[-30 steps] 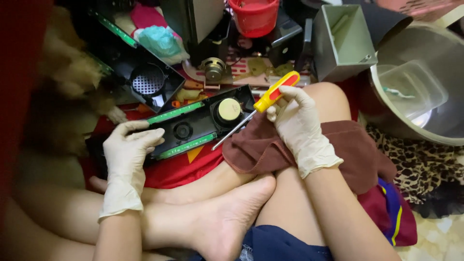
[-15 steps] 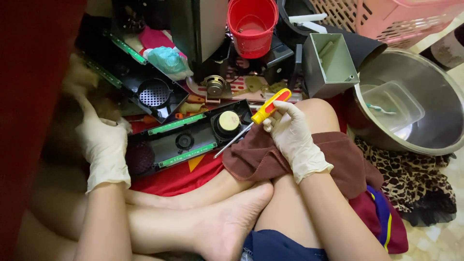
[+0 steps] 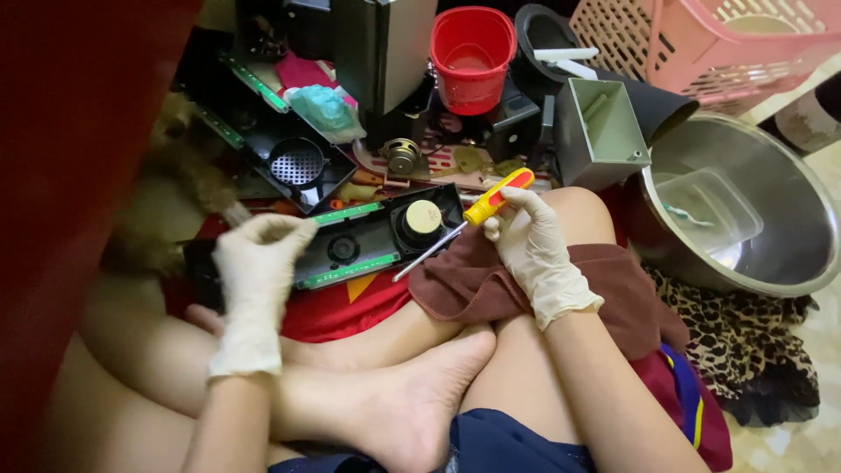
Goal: The person sits on the floor wearing gloves and disassembles a black plastic appliance housing. They use a screwdriver to remove screws, lift out an internal fan and lamp assembly, separate the housing halves, and set parts aside among other components on the floor.
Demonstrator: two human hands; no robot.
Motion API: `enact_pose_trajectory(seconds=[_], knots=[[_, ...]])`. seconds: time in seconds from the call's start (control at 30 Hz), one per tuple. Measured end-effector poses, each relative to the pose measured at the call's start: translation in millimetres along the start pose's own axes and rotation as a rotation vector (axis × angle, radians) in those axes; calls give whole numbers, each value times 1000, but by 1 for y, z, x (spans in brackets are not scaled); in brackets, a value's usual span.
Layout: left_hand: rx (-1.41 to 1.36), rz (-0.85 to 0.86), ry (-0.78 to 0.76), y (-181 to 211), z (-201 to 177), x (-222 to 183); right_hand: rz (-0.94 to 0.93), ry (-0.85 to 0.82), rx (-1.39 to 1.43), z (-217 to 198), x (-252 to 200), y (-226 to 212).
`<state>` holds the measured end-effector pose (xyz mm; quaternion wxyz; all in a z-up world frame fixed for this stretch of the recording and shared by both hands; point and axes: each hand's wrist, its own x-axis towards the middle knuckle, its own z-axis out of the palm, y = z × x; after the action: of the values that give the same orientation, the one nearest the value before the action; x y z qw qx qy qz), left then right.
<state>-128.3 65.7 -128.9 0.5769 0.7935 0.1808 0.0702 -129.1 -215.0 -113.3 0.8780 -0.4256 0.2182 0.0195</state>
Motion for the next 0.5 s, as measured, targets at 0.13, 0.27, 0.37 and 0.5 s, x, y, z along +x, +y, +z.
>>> enact_pose_trajectory(seconds=[0.13,0.27,0.37,0.5], knots=[[-175,-57,-28,-9,13,-21,17,-59,-68,5,-2,0],[-322,-141,-117,-12,21,-38,-3,-113,-89,18,-14,0],[-391,-218,-134,-26,32,-46,-51,-144,-87,24,-28,2],[-392,-233,-134,-33,38,-50,-167,-140,-128,30,-44,7]])
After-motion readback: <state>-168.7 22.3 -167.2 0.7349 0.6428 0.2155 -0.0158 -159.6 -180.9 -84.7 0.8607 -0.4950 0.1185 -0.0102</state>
